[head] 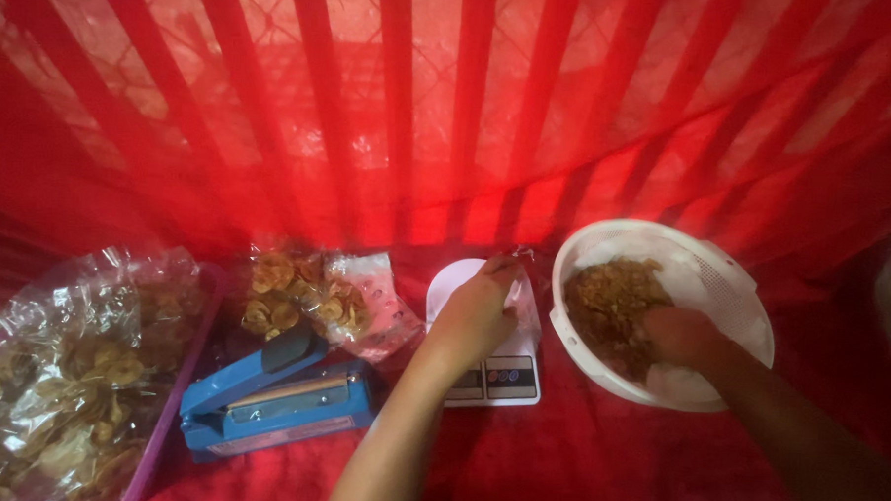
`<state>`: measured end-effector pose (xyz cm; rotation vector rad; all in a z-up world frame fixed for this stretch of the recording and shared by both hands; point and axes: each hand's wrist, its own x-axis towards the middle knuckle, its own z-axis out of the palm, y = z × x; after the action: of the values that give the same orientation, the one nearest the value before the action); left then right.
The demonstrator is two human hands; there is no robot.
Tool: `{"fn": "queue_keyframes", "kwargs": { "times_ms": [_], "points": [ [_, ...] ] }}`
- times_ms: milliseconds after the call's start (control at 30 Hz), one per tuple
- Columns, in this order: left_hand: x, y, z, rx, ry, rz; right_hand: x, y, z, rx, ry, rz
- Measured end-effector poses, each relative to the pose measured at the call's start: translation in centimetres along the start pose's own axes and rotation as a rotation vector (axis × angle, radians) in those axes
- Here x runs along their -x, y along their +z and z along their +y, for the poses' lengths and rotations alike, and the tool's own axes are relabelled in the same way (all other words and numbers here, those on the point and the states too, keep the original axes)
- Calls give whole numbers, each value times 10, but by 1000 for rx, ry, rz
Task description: The person scoops dried food items from a white colander into a clear plastic bag placed on a digital scale. After filling the bag, they use a blue heat sealer to close it and then place the sealed package into a pink tray.
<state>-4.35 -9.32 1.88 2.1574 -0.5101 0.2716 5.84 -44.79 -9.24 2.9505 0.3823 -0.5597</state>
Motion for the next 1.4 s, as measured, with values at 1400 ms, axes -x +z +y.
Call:
{"fn": "queue_keyframes", "kwargs": {
  "times_ms": [1400],
  "points": [
    [0,5,12,43,-9,-40,103,-158,-145,-371,-486,281]
  ]
}}
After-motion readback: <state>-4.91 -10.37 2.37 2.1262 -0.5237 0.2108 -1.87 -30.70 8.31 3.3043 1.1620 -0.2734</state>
